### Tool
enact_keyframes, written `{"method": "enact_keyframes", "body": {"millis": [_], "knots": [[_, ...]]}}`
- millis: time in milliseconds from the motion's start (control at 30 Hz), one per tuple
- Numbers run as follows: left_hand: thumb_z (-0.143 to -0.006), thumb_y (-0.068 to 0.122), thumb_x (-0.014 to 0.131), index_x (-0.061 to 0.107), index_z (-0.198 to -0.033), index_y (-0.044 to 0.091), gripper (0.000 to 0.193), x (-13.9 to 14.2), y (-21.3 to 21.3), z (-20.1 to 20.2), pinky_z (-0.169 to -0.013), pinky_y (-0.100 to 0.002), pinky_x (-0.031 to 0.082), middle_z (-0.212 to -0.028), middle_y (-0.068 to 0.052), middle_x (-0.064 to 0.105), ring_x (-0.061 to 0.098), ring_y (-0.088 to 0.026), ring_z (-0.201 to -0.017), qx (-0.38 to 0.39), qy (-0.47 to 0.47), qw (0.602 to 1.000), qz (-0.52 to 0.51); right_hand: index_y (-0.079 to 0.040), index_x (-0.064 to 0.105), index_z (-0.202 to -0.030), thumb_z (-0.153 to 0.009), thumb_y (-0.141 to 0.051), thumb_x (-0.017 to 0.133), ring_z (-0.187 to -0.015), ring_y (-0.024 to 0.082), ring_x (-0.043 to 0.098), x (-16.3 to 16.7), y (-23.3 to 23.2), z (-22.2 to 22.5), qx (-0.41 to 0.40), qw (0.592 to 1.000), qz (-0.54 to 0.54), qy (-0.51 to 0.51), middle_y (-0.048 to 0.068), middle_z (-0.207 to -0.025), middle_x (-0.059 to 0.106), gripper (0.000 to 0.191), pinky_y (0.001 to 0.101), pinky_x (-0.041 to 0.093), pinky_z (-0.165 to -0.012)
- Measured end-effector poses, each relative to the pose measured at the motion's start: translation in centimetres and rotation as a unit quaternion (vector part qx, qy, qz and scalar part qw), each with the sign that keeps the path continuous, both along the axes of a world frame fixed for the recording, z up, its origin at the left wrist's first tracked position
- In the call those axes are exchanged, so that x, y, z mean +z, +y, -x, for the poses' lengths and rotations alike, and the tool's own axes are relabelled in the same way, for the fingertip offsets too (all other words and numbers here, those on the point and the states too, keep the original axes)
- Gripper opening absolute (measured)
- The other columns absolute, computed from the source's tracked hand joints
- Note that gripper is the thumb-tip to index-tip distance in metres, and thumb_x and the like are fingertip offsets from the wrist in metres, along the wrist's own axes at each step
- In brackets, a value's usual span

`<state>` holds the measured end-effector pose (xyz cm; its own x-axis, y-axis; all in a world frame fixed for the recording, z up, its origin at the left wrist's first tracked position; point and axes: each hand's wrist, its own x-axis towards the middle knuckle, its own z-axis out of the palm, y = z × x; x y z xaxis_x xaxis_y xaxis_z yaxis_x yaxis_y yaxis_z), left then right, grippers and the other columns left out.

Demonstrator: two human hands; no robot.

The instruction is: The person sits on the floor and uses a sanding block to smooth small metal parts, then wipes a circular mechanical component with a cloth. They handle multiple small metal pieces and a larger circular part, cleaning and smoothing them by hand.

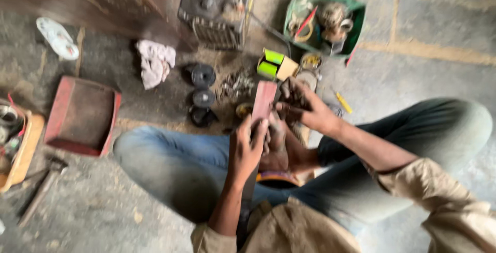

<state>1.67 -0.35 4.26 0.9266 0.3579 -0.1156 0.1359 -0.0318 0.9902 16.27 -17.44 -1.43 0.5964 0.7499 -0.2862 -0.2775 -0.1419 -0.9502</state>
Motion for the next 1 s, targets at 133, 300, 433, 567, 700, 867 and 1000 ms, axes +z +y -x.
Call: {"method": "enact_keyframes", "body": {"millis": [133,300,433,567,700,867,1000], "knots": [[-0.105,0.023,0.058,0.062,-0.096,0.001,0.024,0.0,0.0,0.0,-0.045,-0.028,0.043,-0.066,-0.003,0.059,0.055,-0.010,-0.049,0.004,0.015,1.000,0.021,-0.008,0.042,-0.127,-0.097,-0.010,0.075,-0.075,0.009,0.056,0.6,0.4,-0.2,0.012,0.999,0.032,-0.020,0.002,-0.093,0.063,0.044,0.0263,0.045,-0.061],[-0.104,0.024,0.058,0.066,-0.103,0.002,0.023,0.0,0.1,0.1,-0.045,-0.028,0.043,-0.066,-0.003,0.059,0.054,-0.010,-0.049,0.006,0.033,0.999,0.043,-0.007,0.053,-0.124,-0.097,-0.014,0.073,-0.080,0.008,0.065,0.4,0.6,-0.3,0.010,0.999,0.025,-0.032,0.000,-0.090,0.066,0.035,0.0271,0.054,-0.064],[-0.105,0.023,0.058,0.062,-0.097,0.001,0.024,-0.3,0.0,0.1,-0.044,-0.027,0.043,-0.068,-0.002,0.060,0.057,-0.009,-0.049,0.000,0.048,0.998,0.042,-0.006,0.055,-0.122,-0.094,-0.014,0.072,-0.075,0.010,0.067,-0.4,0.6,-0.3,-0.003,0.994,0.099,-0.036,0.002,-0.086,0.069,0.034,0.0278,0.055,-0.061],[-0.105,0.022,0.059,0.063,-0.097,0.001,0.022,-0.7,0.2,0.4,-0.045,-0.026,0.045,-0.069,-0.002,0.062,0.058,-0.008,-0.052,-0.004,0.028,0.997,0.071,-0.005,0.051,-0.135,-0.094,-0.010,0.071,-0.091,0.008,0.064,0.6,0.8,-0.8,-0.044,0.998,-0.038,-0.033,0.000,-0.103,0.067,0.045,0.0271,0.056,-0.075],[-0.105,0.021,0.058,0.065,-0.102,0.001,0.021,-1.0,0.7,0.4,-0.046,-0.024,0.046,-0.071,-0.002,0.062,0.058,-0.007,-0.053,0.032,0.029,0.995,0.086,-0.005,0.056,-0.119,-0.101,-0.004,0.072,-0.092,0.018,0.068,4.5,0.4,-1.4,-0.080,0.954,-0.035,-0.287,0.008,-0.102,0.069,0.024,0.0331,0.057,-0.078],[-0.105,0.022,0.059,0.063,-0.103,0.001,0.022,-0.6,0.3,0.5,-0.044,-0.024,0.044,-0.070,-0.002,0.062,0.058,-0.006,-0.051,0.014,0.034,0.997,0.073,0.002,0.067,-0.100,-0.079,-0.007,0.077,-0.092,0.033,0.073,9.1,0.9,-0.8,0.041,0.731,-0.079,-0.677,0.019,-0.105,0.073,0.024,0.0401,0.056,-0.075],[-0.103,0.022,0.061,0.064,-0.102,0.001,0.022,0.5,-0.1,0.6,-0.042,-0.025,0.042,-0.069,-0.003,0.061,0.057,-0.007,-0.050,0.010,0.040,0.998,0.051,-0.003,0.064,-0.096,-0.084,-0.003,0.080,-0.097,0.032,0.073,10.7,1.6,-0.7,0.024,0.599,-0.128,-0.790,0.016,-0.107,0.073,0.020,0.0417,0.059,-0.081]]}}
